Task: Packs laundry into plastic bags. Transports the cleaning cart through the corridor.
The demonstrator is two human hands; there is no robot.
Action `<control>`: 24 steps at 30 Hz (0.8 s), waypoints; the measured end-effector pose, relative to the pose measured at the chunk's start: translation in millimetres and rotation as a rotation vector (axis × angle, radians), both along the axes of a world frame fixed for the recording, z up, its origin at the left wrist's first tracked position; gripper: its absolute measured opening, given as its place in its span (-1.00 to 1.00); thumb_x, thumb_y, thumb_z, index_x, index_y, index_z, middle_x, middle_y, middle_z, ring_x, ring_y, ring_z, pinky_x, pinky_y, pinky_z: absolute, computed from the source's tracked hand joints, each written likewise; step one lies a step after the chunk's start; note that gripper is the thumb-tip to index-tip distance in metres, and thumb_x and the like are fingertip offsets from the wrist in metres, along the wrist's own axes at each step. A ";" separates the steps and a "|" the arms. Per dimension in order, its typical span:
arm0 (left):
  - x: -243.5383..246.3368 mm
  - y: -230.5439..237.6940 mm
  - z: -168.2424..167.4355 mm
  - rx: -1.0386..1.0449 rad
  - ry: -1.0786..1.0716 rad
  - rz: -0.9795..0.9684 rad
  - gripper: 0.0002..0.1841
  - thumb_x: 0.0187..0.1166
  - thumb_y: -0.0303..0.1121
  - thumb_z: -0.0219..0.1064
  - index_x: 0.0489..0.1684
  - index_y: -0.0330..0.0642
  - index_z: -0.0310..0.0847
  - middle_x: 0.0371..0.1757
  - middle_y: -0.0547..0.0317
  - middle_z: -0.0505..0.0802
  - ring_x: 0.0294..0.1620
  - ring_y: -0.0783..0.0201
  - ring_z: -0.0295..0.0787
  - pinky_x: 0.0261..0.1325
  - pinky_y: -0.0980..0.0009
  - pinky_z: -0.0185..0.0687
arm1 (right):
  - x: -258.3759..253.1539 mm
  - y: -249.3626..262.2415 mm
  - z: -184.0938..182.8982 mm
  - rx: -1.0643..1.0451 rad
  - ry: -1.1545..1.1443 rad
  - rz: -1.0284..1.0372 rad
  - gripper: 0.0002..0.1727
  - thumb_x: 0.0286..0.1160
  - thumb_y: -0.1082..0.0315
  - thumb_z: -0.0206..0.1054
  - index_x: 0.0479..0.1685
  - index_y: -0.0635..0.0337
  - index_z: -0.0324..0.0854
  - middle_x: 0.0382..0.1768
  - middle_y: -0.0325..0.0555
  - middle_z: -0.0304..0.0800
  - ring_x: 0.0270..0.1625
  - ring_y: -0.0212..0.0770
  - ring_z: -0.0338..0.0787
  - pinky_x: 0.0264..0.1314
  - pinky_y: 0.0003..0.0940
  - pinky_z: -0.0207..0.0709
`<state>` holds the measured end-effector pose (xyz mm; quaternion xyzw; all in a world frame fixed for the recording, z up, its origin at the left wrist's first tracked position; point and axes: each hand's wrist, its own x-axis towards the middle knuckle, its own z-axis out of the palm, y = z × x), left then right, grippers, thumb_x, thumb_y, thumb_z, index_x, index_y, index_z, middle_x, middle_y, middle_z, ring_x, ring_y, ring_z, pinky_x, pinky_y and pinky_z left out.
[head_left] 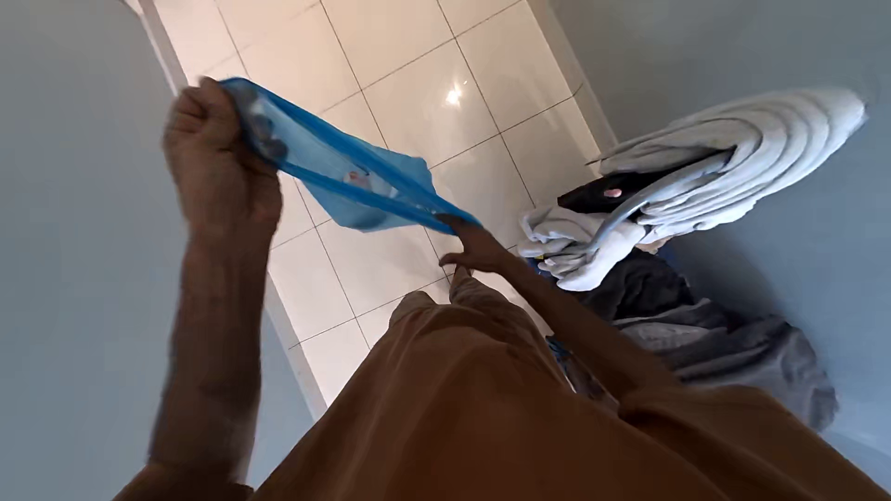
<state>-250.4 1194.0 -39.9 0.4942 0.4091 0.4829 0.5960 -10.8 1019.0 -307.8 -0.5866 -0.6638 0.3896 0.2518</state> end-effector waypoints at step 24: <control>354.7 280.6 -100.5 0.340 0.488 -1.042 -0.76 0.77 -0.35 0.18 -0.08 -0.37 0.65 -0.34 0.06 0.77 -0.47 0.30 0.68 -0.39 0.34 0.66 | 232.8 321.2 118.5 0.066 0.105 -0.548 -0.79 0.33 0.53 0.44 -0.07 0.40 0.72 -0.21 0.16 0.85 -0.09 0.08 0.86 0.09 0.17 0.69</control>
